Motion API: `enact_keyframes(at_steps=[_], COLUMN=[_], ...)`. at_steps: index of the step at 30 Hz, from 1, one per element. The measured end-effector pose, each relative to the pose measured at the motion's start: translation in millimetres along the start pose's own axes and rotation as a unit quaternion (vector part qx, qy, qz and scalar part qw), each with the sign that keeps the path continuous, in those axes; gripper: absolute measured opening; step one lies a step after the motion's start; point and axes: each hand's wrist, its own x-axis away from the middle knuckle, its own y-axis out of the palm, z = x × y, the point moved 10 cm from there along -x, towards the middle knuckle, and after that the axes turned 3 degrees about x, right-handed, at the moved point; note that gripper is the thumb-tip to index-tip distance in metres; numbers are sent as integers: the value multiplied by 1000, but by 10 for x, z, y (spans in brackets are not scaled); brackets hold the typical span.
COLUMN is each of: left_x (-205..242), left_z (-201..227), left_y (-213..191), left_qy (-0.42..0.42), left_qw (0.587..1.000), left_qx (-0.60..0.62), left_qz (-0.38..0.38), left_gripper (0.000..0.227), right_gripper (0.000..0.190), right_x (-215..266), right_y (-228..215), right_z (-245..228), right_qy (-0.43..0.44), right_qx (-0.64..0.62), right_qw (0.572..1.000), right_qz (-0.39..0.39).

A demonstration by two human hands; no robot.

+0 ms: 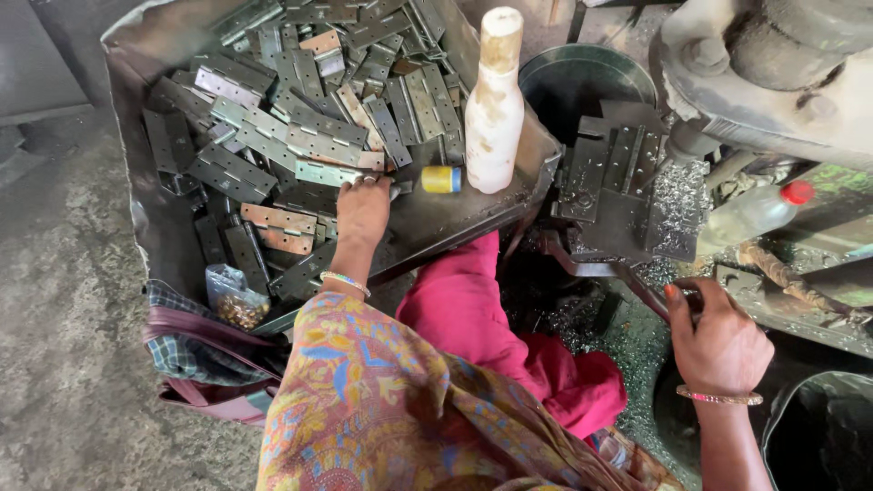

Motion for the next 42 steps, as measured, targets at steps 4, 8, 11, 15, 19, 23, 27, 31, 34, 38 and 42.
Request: enact_keyframes(at_steps=[4, 8, 11, 15, 19, 23, 27, 31, 34, 38, 42], left_x=[129, 183, 217, 340, 610, 476, 315, 820, 948, 684, 367], left_z=[46, -86, -205, 169, 1219, 2348, 3236, 4119, 4281, 4121, 3998], left_y=[-508, -721, -1111, -1292, -878, -1021, -1433, -1206, -882, -671, -620], left_qy=[26, -83, -165, -96, -131, -11, 106, 274, 267, 250, 233], left_qw=[990, 994, 964, 839, 724, 747, 936, 956, 956, 942, 952], left_qx=[4, 64, 201, 534, 666, 645, 335, 69, 83, 218, 185], left_qz=[136, 21, 63, 46, -126, -161, 4, 84, 91, 49, -73], left_gripper=[40, 31, 27, 32, 49, 45, 20, 31, 40, 37, 25], right_gripper=[30, 30, 33, 32, 34, 33, 29, 28, 30, 32, 37], right_x=[-39, -6, -41, -36, -64, -79, -46, -70, -91, -61, 93], right_y=[-14, 15, -8, 30, -80, -48, -103, -169, -184, 35, 719], right_z=[42, 51, 49, 52, -19, -29, -75, -115, -155, -69, 341], right_qy=[14, 10, -3, 23, 5, 10, 8, 11, 13, 26, 50], right_qx=[-10, -2, 6, 25, 23, 13, -32, -38, -23, 18, 22], right_qw=[1000, 1000, 1000, 999, 1000, 1000, 999, 999, 999, 995, 980], right_qz=[-10, -12, -9, -9, 21, 0, -4, -11, -21, -91, -191])
